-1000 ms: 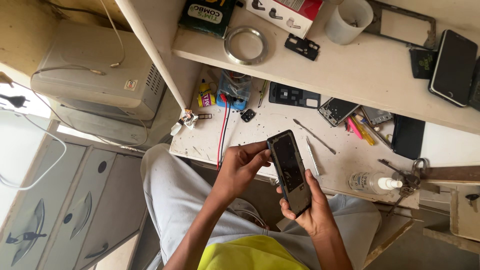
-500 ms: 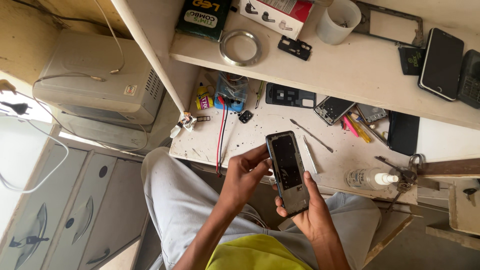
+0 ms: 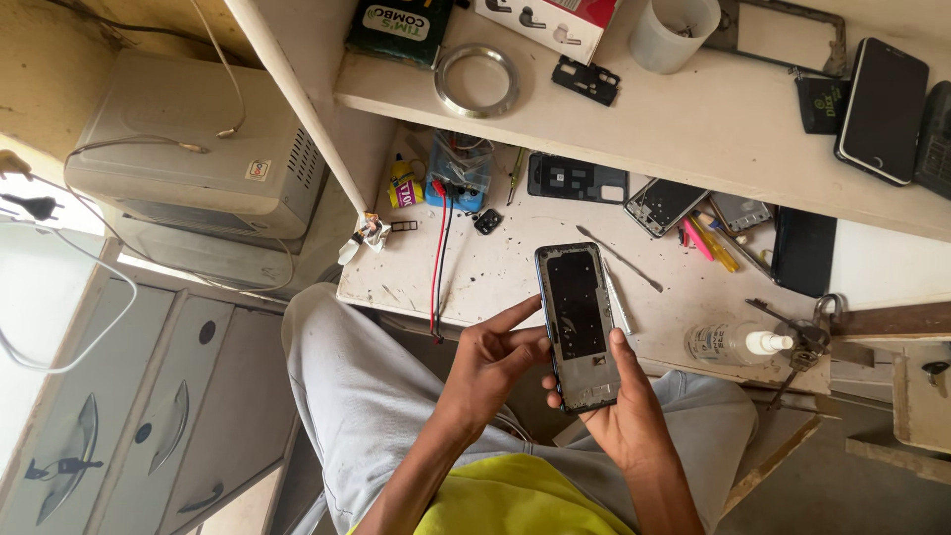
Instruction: The person repairs a smartphone at a cluttered workbench. They pry open the phone's back cover, unscrew internal components with a screwdriver, disconnect and lift out the battery, and handle the opened phone frame while working on their lap.
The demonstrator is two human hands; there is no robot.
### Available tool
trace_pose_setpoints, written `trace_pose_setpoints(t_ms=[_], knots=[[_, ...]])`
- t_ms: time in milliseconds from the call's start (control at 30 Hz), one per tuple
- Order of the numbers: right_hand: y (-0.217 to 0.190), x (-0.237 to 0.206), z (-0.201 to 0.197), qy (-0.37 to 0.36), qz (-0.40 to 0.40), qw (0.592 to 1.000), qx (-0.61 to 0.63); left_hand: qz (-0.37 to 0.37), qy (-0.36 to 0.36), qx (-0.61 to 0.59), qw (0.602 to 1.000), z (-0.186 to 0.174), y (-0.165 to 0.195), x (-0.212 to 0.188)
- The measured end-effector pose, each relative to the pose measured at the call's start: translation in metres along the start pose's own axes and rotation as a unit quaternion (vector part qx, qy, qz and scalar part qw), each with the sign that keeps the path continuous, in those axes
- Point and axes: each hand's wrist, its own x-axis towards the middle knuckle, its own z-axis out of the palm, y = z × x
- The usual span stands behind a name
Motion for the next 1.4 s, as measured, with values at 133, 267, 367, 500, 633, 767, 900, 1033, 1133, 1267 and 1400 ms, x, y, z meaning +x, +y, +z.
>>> trace_pose_setpoints(t_ms=[133, 267, 367, 500, 633, 767, 900, 1033, 1133, 1267, 1400], knots=[[0.002, 0.0, 0.001, -0.008, -0.023, 1.0, -0.012, 0.001, 0.002, 0.003, 1.0, 0.0, -0.001, 0.0], [0.001, -0.002, 0.003, 0.001, -0.036, 0.999, -0.027, 0.007, -0.003, 0.001, 1.0, 0.002, -0.003, 0.0], [0.0, -0.004, 0.006, 0.002, -0.041, 0.999, -0.026, 0.02, -0.011, 0.004, 1.0, 0.003, -0.003, 0.001], [-0.002, -0.004, 0.012, 0.001, -0.05, 0.998, -0.031, 0.029, 0.003, 0.015, 0.999, 0.005, -0.002, 0.003], [-0.006, -0.007, 0.019, 0.004, -0.06, 0.996, -0.059, 0.018, 0.018, 0.026, 0.999, 0.007, -0.001, 0.002], [-0.01, -0.008, 0.024, -0.005, -0.072, 0.994, -0.085, 0.023, 0.032, 0.038, 0.998, 0.007, 0.0, 0.004], [-0.008, -0.007, 0.022, 0.007, -0.055, 0.995, -0.089, 0.024, 0.045, 0.054, 0.997, 0.005, -0.001, 0.006], [-0.001, 0.0, 0.014, 0.047, -0.061, 0.996, -0.054, 0.016, 0.043, 0.069, 0.997, 0.007, -0.004, 0.007], [0.004, 0.003, 0.005, 0.086, -0.05, 0.995, 0.007, 0.035, 0.019, 0.105, 0.994, 0.008, -0.003, 0.005], [0.008, 0.006, -0.005, 0.12, -0.029, 0.991, 0.054, 0.057, 0.013, 0.19, 0.98, 0.016, 0.001, 0.001], [0.008, 0.01, -0.007, 0.129, -0.053, 0.986, 0.089, 0.045, -0.002, 0.203, 0.978, 0.025, 0.005, -0.007]])
